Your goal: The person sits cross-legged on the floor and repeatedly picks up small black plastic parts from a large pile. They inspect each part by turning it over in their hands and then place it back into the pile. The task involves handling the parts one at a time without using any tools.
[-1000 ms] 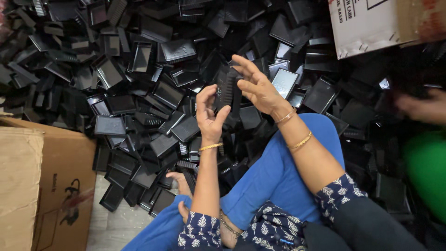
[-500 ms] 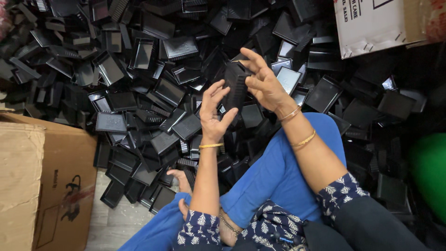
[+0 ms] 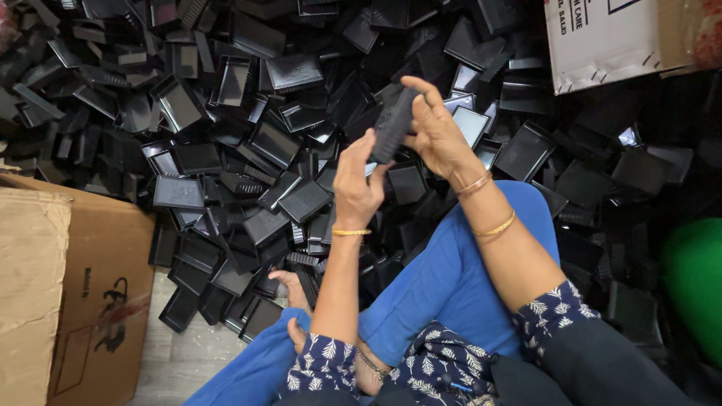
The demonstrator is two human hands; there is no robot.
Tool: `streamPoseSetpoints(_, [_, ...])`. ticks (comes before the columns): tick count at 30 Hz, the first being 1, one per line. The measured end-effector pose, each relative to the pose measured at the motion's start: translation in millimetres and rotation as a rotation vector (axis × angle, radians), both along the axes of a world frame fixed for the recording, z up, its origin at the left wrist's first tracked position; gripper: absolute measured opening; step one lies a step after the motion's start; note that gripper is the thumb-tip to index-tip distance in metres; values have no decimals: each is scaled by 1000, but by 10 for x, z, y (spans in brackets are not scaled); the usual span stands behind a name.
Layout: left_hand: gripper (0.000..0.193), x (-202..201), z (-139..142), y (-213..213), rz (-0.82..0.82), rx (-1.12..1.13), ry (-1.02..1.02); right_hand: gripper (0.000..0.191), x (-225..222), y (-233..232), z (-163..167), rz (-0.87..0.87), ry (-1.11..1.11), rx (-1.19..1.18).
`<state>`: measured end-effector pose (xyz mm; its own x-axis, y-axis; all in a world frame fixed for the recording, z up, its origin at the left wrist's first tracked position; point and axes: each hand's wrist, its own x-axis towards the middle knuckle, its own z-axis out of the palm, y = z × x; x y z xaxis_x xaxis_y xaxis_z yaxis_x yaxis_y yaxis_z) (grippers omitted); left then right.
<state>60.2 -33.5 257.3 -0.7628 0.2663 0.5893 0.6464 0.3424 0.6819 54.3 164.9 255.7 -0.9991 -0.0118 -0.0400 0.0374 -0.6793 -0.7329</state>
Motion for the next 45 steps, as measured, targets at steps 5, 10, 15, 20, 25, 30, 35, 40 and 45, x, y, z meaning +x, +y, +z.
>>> streamPoseSetpoints(5, [34, -48, -211, -92, 77, 150, -144, 41, 48, 23, 34, 39, 151, 445])
streamPoseSetpoints(10, [42, -39, -232, -94, -55, 325, -314, 33, 265, 143, 385, -350, 286, 906])
streamPoseSetpoints(15, [41, -56, -138, -148, -36, 484, -373, 32, 212, 990, 1018, -722, 514, 237])
streamPoseSetpoints(20, [26, -47, -356, -67, 49, 214, -401, 37, -88, 1081, 628, -523, 355, 1005])
streamPoseSetpoints(25, [31, -80, -855, 35, 84, -157, -420, 93, -196, 542, -198, -150, -458, 2057])
streamPoseSetpoints(30, [85, -30, -1158, 309, 39, -603, -392, 103, -376, 400, -437, 189, -620, 2120])
streamPoseSetpoints(35, [77, -35, -1405, 302, 28, -603, -594, 103, -365, 303, -469, 210, -629, 2054])
streamPoseSetpoints(40, [41, -185, -1507, -18, 241, 130, -835, 87, -174, 317, -426, 124, -466, 2141])
streamPoseSetpoints(45, [37, -347, -1231, -281, 443, 220, -413, 83, -30, 174, -233, -43, 44, 1416])
